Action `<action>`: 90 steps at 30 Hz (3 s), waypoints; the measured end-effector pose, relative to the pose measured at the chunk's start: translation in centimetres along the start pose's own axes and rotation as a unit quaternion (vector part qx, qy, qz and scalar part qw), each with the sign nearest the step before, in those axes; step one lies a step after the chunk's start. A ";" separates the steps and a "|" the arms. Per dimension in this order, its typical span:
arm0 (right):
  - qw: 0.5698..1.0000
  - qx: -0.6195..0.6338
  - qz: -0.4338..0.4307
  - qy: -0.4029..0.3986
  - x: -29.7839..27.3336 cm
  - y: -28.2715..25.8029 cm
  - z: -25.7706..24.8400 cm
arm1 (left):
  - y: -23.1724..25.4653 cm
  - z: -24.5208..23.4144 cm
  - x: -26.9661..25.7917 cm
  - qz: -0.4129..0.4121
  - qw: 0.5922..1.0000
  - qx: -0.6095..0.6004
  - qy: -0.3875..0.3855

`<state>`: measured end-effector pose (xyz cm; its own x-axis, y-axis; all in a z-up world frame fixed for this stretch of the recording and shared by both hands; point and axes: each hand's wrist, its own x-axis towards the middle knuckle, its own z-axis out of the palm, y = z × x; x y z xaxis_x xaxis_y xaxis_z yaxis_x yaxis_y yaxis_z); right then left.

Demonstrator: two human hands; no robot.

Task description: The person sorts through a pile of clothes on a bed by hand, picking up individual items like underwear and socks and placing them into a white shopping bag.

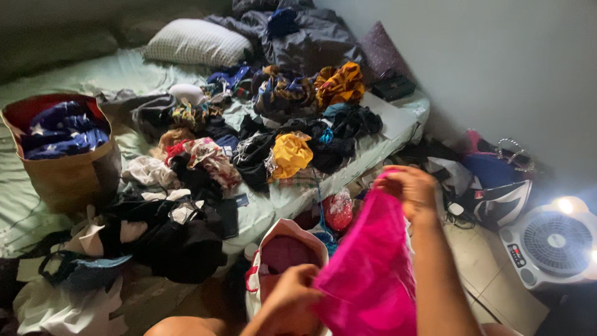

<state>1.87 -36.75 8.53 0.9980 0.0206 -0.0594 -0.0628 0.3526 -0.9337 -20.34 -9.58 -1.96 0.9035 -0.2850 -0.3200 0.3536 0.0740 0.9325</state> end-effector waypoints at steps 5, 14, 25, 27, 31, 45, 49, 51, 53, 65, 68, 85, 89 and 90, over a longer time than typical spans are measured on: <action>0.983 -0.086 0.128 -0.103 5.4 12.3 5.5 | -6.5 -9.2 0.6 -0.074 0.968 0.155 0.184; 0.960 -0.094 0.166 -0.205 8.5 29.6 14.3 | -7.9 -16.5 -1.6 -0.324 0.791 0.473 0.213; 0.987 -0.160 0.006 -0.004 0.4 28.1 6.7 | 2.5 -9.4 1.9 0.050 0.806 0.520 0.279; 0.978 -0.195 0.003 0.070 0.8 28.8 1.3 | 4.2 -7.6 4.0 0.105 0.825 0.504 0.233; 0.953 -0.207 0.094 0.200 2.1 30.8 -11.8 | 5.0 -3.6 8.7 0.277 0.868 0.398 0.110; 0.816 -0.563 0.098 0.085 2.7 48.1 -15.7 | -1.0 -2.1 15.9 -0.008 0.995 0.021 0.096; 0.787 -0.600 0.087 0.115 5.6 48.9 -15.7 | -3.3 -2.6 16.7 -0.015 0.994 -0.044 0.101; 0.775 -0.610 0.091 0.135 6.8 49.1 -16.8 | -4.7 -2.5 16.9 -0.025 0.993 -0.062 0.102; 0.785 -0.610 0.045 0.102 8.2 49.5 -18.3 | -5.8 -2.4 17.0 -0.033 0.991 -0.082 0.102; 0.957 -0.043 0.187 0.218 6.9 42.3 -20.4 | -5.3 -1.8 17.3 -0.045 0.993 -0.022 0.105; 0.968 0.066 0.130 0.204 5.7 36.7 -19.4 | -4.2 -1.1 16.8 -0.040 0.993 -0.046 0.104; 0.980 -0.101 0.111 -0.129 7.4 22.3 -13.2 | -4.0 1.3 17.2 -0.034 0.994 -0.053 0.088; 0.850 -0.476 0.222 0.034 3.6 39.8 -20.2 | -3.8 0.1 17.6 -0.014 0.992 0.022 0.125; 0.815 -0.524 0.247 -0.007 1.8 42.7 -20.9 | -3.3 0.2 17.4 -0.044 0.990 0.046 0.129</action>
<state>0.92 -41.24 -38.82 0.8495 -0.0696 -0.5230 -0.4174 -0.6950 -0.5855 -5.86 -15.01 -10.51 0.9058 -0.0312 -0.4225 0.4216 -0.0313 0.9062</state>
